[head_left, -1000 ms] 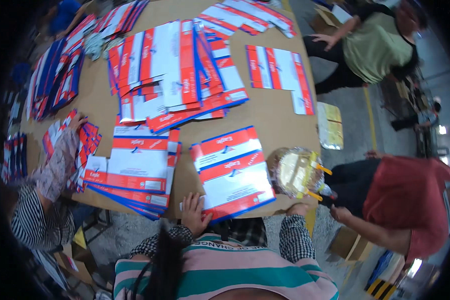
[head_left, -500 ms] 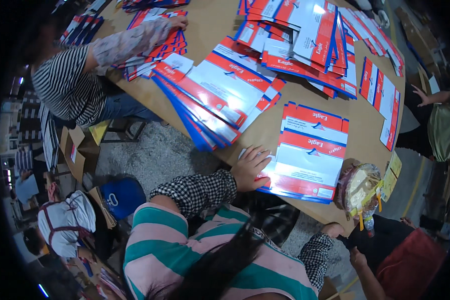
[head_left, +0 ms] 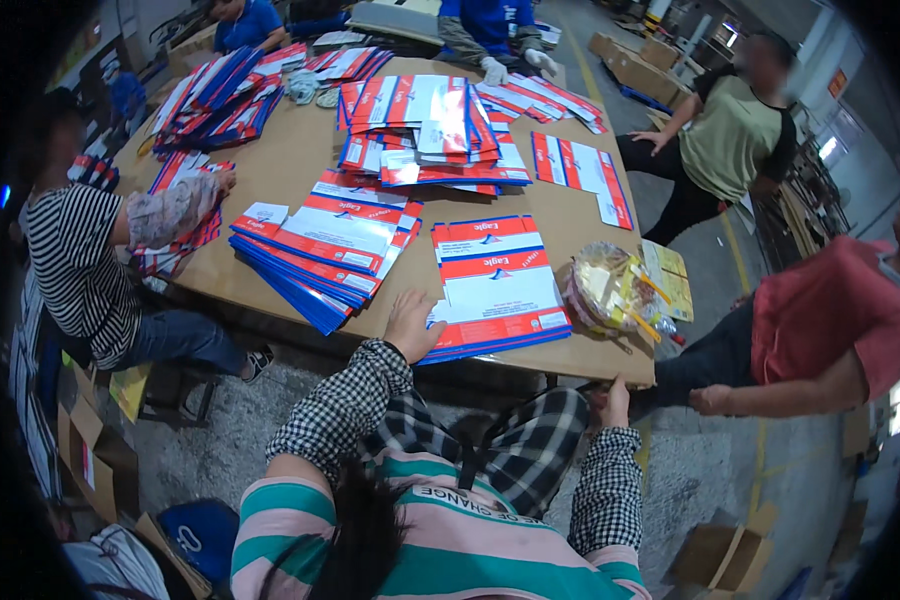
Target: The person assembles flat-packed cardboard boxes at a workbench. They fold the box flaps, apply adhesive to the tabs using a small brush, and press the flaps together to form the box structure. The person handles multiple boxes sequentially, stacking the finished ones on the table.
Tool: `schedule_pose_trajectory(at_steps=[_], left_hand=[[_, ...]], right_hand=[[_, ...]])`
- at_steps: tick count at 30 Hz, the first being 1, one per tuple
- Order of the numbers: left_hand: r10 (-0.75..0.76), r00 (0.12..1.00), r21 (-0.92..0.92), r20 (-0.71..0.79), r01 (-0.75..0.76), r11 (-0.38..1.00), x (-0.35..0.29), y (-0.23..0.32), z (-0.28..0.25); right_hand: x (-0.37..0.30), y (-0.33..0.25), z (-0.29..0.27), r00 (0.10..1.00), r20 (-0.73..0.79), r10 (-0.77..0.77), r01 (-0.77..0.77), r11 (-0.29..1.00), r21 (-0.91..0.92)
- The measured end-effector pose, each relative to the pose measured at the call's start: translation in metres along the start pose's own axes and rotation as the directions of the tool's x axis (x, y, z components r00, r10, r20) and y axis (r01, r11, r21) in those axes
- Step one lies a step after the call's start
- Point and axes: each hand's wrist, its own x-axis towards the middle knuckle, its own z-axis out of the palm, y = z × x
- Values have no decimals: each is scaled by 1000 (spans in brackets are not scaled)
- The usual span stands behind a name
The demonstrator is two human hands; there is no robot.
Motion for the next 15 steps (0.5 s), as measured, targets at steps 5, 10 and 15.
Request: schedule_pose_trajectory(at_steps=[5, 10, 15], left_hand=[[-17, 992, 0, -122, 18, 1000, -51, 11, 1], [-183, 976, -12, -114, 183, 983, -109, -5, -15], [-221, 946, -23, -236, 222, 975, -108, -4, -22]], right_hand=[[-18, 14, -1, 994, 26, -110, 107, 989, 105], [-55, 11, 29, 999, 35, -32, 30, 998, 49], [-1, 41, 22, 985, 16, -174, 173, 983, 54]])
